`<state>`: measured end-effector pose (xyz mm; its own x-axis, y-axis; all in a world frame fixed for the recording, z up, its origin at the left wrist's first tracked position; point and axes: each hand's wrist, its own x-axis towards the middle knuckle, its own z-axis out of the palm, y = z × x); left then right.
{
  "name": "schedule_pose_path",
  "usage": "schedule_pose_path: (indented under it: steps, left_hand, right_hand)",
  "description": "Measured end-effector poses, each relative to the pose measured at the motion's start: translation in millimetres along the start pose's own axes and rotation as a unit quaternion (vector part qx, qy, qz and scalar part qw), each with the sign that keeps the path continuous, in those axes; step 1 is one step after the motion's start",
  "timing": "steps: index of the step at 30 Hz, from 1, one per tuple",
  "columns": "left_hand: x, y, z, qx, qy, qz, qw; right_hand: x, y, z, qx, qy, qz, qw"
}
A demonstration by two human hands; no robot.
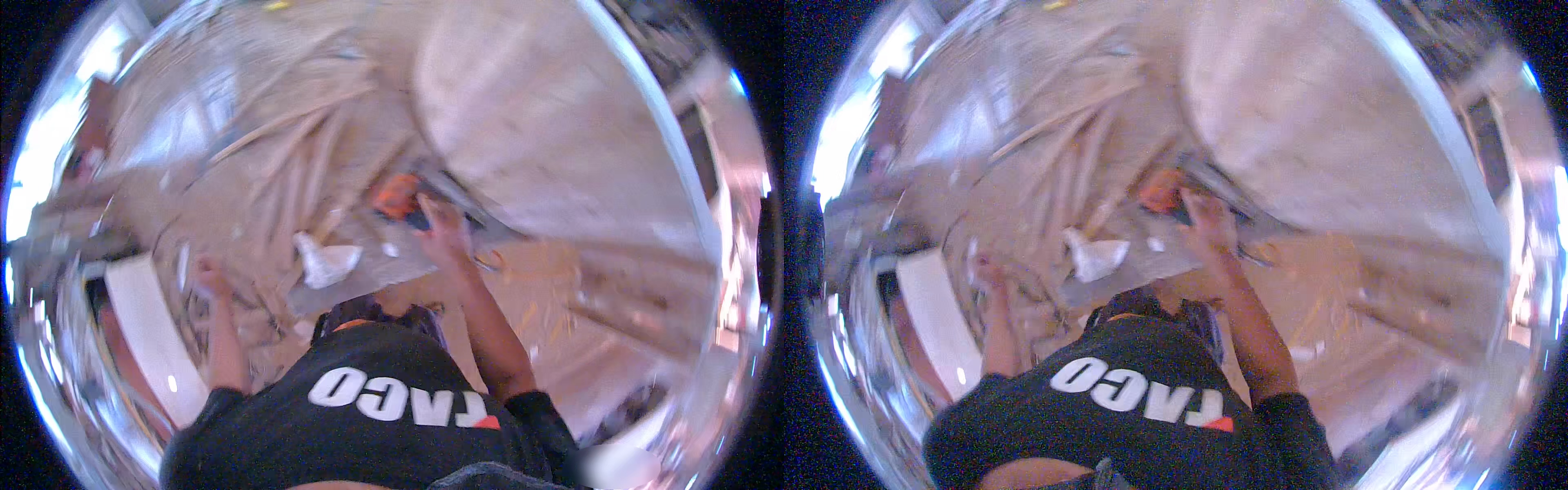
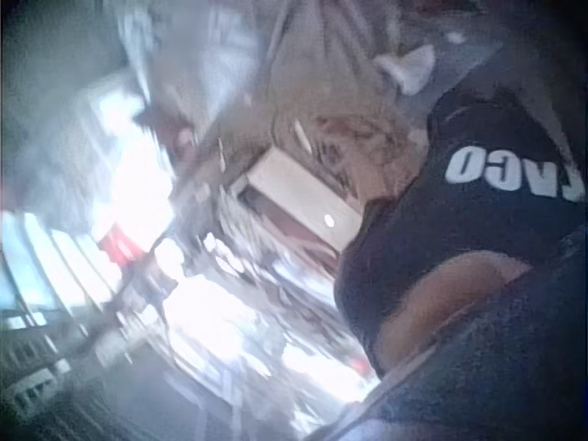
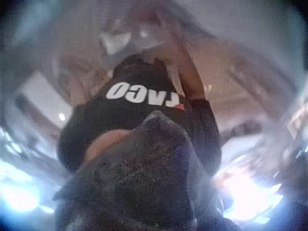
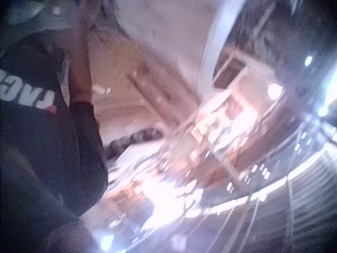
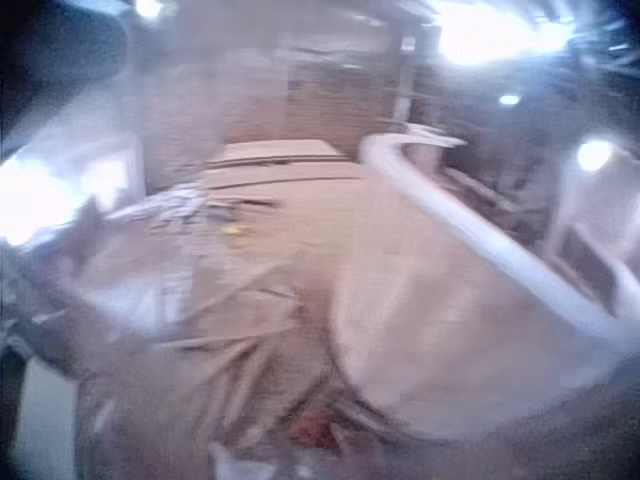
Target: The person assembles a curved wooden structure by fitting thin wooden slats into a frame, securing them with a nail gun, and smoothing edges with a handheld sander.
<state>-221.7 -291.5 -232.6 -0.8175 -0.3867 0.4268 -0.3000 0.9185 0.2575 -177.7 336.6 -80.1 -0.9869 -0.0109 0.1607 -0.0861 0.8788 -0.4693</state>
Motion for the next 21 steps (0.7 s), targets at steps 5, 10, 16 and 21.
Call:
schedule_pose_path:
  steps: [5, 10, 16, 21]
  left_hand:
    - [163, 198, -33, -0.209, -0.083, 0.117, 0.967]
    - [290, 202, 77, -0.105, -0.103, 0.405, 0.902]
    - [203, 333, 75, -0.177, -0.304, 0.294, 0.888]
    - [248, 263, 88, -0.083, -0.181, 0.311, 0.929]
  right_hand:
    - [-52, 1, -50, -0.079, 0.097, 0.053, 0.991]
    - [-78, -1, -59, 0.023, 0.116, 0.106, 0.987]
    - [-203, -7, -59, -0.016, 0.133, 0.306, 0.942]
    - [-231, 5, -62, 0.002, 0.148, 0.358, 0.922]
